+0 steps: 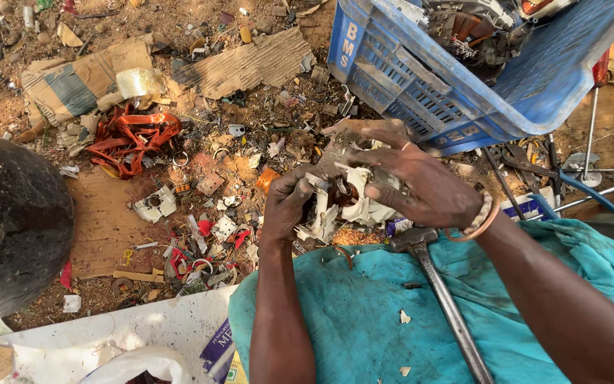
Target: The person sits on the ground at a scrap yard and dismantles old electric motor and appliance parts with a hammer and pliers, breaking casings on a stone block and pulling out copper windings. They place copper pieces into a white sack and sort metal parts into a blue basket and a black bin.
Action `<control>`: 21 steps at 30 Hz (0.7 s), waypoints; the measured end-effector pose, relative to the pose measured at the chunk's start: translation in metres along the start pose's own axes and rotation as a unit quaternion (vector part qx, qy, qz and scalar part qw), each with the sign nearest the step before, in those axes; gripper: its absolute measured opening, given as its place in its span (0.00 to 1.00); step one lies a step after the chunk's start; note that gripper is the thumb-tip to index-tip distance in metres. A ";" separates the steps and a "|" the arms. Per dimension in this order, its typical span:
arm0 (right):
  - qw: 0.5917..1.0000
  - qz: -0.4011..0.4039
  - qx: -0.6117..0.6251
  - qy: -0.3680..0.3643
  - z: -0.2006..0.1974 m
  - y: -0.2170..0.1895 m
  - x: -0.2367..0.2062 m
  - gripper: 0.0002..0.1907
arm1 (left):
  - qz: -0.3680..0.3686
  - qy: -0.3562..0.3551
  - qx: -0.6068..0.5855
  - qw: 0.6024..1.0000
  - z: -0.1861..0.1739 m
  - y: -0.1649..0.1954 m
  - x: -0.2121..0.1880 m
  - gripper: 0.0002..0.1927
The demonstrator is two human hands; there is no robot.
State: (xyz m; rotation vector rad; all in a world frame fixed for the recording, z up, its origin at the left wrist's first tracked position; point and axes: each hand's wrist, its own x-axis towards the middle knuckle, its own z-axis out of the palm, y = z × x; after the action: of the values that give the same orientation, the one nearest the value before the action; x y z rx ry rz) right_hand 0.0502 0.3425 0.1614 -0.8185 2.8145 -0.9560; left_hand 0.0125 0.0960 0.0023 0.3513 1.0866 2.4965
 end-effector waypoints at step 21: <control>0.961 0.186 0.001 0.206 0.091 -0.075 0.004 0.21 | 0.030 0.210 0.206 0.955 0.028 -0.001 0.014 0.15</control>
State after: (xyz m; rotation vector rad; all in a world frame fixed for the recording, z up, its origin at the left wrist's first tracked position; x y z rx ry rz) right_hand 0.1016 0.2404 0.1322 -0.0729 3.1328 -1.1706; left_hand 0.0105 0.1211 0.0216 -0.0446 1.7986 2.4427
